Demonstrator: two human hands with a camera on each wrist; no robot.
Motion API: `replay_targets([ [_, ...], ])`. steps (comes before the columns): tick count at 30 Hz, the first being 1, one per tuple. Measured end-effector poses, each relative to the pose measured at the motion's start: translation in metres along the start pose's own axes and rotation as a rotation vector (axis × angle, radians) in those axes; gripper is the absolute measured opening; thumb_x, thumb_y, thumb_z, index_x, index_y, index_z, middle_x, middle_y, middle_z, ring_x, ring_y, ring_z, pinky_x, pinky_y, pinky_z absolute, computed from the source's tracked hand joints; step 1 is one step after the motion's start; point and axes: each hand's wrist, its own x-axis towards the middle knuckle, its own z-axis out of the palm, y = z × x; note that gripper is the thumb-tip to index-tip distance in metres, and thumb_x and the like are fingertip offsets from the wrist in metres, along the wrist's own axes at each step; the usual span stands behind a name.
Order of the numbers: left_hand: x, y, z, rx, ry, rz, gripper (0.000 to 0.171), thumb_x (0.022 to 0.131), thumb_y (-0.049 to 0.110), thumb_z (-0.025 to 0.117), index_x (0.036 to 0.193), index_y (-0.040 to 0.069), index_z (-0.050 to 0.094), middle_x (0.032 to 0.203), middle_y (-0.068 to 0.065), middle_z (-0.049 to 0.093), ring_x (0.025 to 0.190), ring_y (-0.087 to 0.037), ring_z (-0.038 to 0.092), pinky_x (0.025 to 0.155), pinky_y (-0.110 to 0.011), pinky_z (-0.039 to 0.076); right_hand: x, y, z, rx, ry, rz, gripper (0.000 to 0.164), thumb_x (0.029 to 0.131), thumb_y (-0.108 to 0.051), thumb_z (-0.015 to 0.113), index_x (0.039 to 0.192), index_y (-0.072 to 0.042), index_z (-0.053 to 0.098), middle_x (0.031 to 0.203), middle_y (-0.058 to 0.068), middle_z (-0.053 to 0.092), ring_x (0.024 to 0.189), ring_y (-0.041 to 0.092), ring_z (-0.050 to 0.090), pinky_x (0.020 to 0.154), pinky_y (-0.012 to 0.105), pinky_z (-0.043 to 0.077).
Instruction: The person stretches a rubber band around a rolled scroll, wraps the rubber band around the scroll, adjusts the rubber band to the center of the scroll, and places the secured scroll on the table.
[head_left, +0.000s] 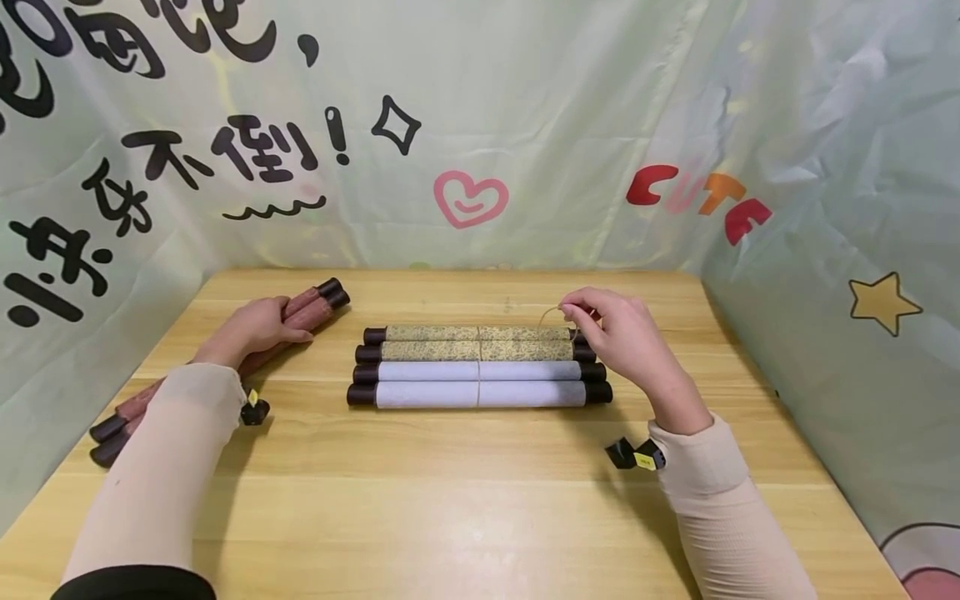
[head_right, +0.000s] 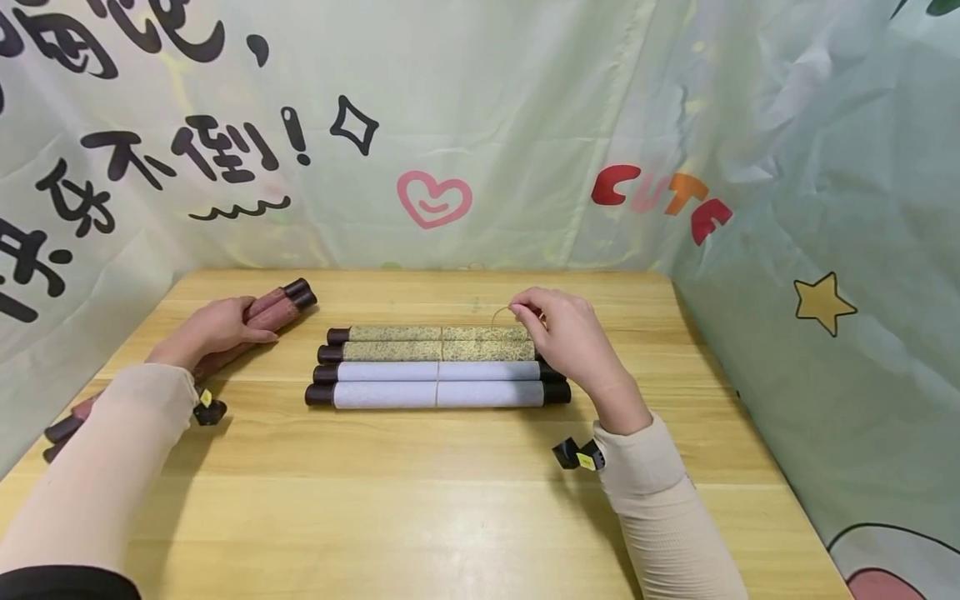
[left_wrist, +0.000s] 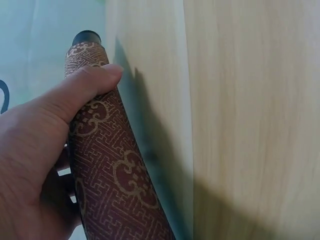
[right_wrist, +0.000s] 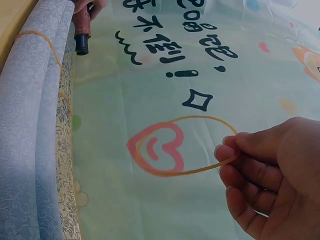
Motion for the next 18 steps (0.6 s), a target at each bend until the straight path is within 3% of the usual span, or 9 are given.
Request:
replay_targets([
  [7,-0.002,0.016,-0.005,-0.053,0.064,0.060,0.065,0.078,0.050,0.078,0.114,0.001,0.054,0.094,-0.016,0.061,0.084,-0.034,0.056,0.076,-0.051,0.044,0.000,0.000,0.000,-0.013,0.009,-0.010,0.013,0.097,-0.011,0.061,0.102,-0.007,0.072,0.093,0.004,0.071,0.069,0.016,0.060,0.066,0.037,0.050],
  [18,-0.004,0.046,-0.014,-0.032,0.116,0.156,0.061,0.078,0.041,0.081,0.118,0.002,0.056,0.095,-0.015,0.061,0.087,-0.033,0.057,0.077,-0.051,0.044,0.001,-0.003,0.000,0.002,-0.069,0.035,0.015,0.097,-0.013,0.061,0.107,-0.008,0.070,0.096,0.003,0.071,0.082,0.023,0.067,0.066,0.040,0.054],
])
